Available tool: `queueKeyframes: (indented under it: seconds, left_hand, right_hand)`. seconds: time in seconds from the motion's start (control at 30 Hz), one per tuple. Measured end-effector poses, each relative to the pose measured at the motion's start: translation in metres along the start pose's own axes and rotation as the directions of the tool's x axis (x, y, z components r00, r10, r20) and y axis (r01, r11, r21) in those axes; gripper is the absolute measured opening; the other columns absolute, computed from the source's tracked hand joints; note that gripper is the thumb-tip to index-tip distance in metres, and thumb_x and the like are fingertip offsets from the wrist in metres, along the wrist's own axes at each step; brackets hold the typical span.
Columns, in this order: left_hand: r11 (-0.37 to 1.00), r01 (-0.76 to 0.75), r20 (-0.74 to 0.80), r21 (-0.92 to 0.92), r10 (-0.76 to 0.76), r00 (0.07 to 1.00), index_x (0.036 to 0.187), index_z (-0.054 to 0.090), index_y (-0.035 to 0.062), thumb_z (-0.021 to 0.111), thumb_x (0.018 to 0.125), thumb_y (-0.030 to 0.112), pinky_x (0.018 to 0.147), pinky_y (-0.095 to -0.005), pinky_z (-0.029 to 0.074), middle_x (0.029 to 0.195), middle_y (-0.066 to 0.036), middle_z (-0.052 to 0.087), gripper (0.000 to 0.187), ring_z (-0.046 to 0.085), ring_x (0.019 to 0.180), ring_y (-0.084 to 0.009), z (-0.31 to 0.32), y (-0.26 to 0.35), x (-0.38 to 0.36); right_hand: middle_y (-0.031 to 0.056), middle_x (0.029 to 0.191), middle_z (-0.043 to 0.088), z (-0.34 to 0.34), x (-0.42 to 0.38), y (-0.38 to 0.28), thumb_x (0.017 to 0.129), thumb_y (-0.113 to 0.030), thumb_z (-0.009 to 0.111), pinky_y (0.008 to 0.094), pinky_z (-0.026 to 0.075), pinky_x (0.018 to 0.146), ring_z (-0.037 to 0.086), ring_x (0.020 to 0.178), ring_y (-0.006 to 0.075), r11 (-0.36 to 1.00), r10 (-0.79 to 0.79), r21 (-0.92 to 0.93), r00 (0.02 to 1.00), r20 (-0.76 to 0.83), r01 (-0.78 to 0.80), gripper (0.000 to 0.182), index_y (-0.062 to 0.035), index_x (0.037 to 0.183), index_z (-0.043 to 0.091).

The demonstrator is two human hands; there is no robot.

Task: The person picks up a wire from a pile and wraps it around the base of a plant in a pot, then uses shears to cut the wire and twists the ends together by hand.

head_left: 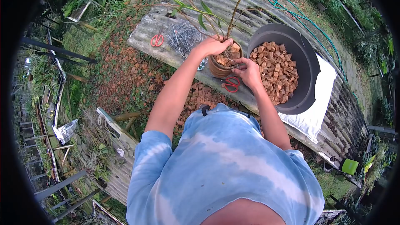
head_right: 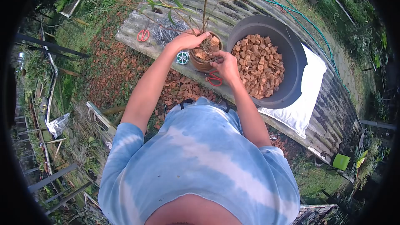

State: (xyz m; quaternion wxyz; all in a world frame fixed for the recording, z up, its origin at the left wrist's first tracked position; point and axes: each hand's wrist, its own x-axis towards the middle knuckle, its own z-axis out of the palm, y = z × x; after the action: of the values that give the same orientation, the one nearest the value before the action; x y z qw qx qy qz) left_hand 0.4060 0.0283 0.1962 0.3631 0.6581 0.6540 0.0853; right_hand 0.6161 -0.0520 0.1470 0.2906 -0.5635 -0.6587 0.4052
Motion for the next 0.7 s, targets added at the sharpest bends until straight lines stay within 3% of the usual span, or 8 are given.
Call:
queueKeyframes:
  seconds: [0.1, 0.2, 0.27, 0.3, 0.37, 0.4, 0.5, 0.7]
  left_hand:
    - [1.000, -0.013, -0.032, -0.014, 0.012, 0.999, 0.112, 0.073, 0.0044, 0.050, 0.096, 0.068, 0.086, -0.0369, 0.052, 0.091, -0.012, 0.074, 0.069, 0.072, 0.091, -0.0244, 0.000, 0.000, 0.000]
    - [0.997, -0.004, 0.117, -0.082, 0.013, 0.993, 0.123, 0.072, 0.0126, 0.048, 0.101, 0.053, 0.099, -0.0416, 0.049, 0.123, -0.020, 0.070, 0.052, 0.065, 0.117, -0.0342, -0.017, 0.021, -0.019]
    - [0.994, -0.030, 0.073, -0.105, 0.037, 0.997, 0.119, 0.073, 0.0124, 0.048, 0.101, 0.051, 0.095, -0.0419, 0.050, 0.115, -0.019, 0.072, 0.049, 0.067, 0.110, -0.0338, -0.014, 0.019, -0.018]
    - [0.992, -0.044, 0.052, -0.115, 0.050, 0.997, 0.117, 0.074, 0.0124, 0.048, 0.102, 0.049, 0.093, -0.0420, 0.050, 0.111, -0.019, 0.073, 0.047, 0.068, 0.107, -0.0336, -0.011, 0.017, -0.016]
    - [0.994, -0.058, 0.045, -0.093, 0.063, 0.997, 0.117, 0.074, 0.0124, 0.051, 0.099, 0.057, 0.085, -0.0369, 0.053, 0.101, -0.014, 0.074, 0.054, 0.071, 0.089, -0.0233, -0.009, 0.011, -0.008]
    - [0.994, -0.065, 0.042, -0.082, 0.069, 0.997, 0.117, 0.074, 0.0125, 0.053, 0.098, 0.062, 0.081, -0.0344, 0.054, 0.095, -0.011, 0.074, 0.057, 0.073, 0.080, -0.0181, -0.008, 0.008, -0.003]
    - [0.993, -0.074, 0.061, -0.089, 0.080, 0.995, 0.120, 0.073, 0.0131, 0.052, 0.099, 0.060, 0.081, -0.0340, 0.055, 0.101, -0.012, 0.075, 0.056, 0.073, 0.080, -0.0178, -0.005, 0.002, 0.006]
    - [0.998, 0.017, 0.112, -0.068, -0.010, 0.994, 0.127, 0.067, 0.0049, 0.050, 0.101, 0.059, 0.082, -0.0339, 0.055, 0.108, -0.013, 0.075, 0.063, 0.075, 0.084, -0.0186, -0.014, 0.013, -0.003]
  right_hand:
    - [0.0135, 0.101, 0.073, -0.009, -0.002, -0.004, 0.082, -0.004, 0.079, 0.0331, 0.057, 0.078, 0.070, 0.084, 0.0178, 0.998, 0.048, 0.050, 0.999, 0.024, -0.050, 0.036, -0.0018, 0.117, 0.071]
    - [0.0127, 0.103, 0.073, -0.014, -0.005, -0.003, 0.084, -0.003, 0.076, 0.0320, 0.057, 0.080, 0.070, 0.085, 0.0163, 0.998, -0.022, 0.056, 1.000, 0.005, 0.022, 0.037, -0.0024, 0.120, 0.070]
    - [0.0109, 0.101, 0.073, -0.025, -0.006, 0.001, 0.084, -0.003, 0.075, 0.0311, 0.057, 0.080, 0.069, 0.084, 0.0152, 0.993, -0.116, 0.040, 0.993, 0.015, 0.115, 0.037, -0.0027, 0.121, 0.069]
    - [0.0100, 0.100, 0.073, -0.031, -0.008, 0.000, 0.084, -0.002, 0.075, 0.0310, 0.057, 0.080, 0.069, 0.086, 0.0151, 0.994, -0.082, 0.074, 0.995, 0.047, 0.079, 0.037, -0.0023, 0.120, 0.069]
    - [0.0080, 0.099, 0.072, -0.047, -0.011, -0.005, 0.084, 0.000, 0.074, 0.0306, 0.057, 0.080, 0.070, 0.088, 0.0149, 0.991, -0.020, 0.136, 0.993, 0.112, 0.004, 0.036, -0.0015, 0.120, 0.068]
    - [0.0062, 0.099, 0.071, -0.053, -0.014, -0.012, 0.084, 0.003, 0.074, 0.0309, 0.057, 0.081, 0.070, 0.091, 0.0149, 0.966, 0.019, 0.254, 0.988, 0.153, -0.058, 0.036, -0.0003, 0.119, 0.066]
    - [0.0067, 0.100, 0.071, -0.063, -0.015, -0.003, 0.083, 0.007, 0.074, 0.0322, 0.058, 0.082, 0.071, 0.093, 0.0164, 0.971, 0.007, 0.231, 0.976, 0.218, -0.058, 0.036, 0.0015, 0.117, 0.065]
    - [0.0099, 0.099, 0.071, -0.084, -0.031, -0.012, 0.078, 0.011, 0.074, 0.0334, 0.058, 0.084, 0.072, 0.095, 0.0196, 0.992, 0.018, -0.125, 0.988, 0.155, 0.001, 0.031, 0.0028, 0.106, 0.066]
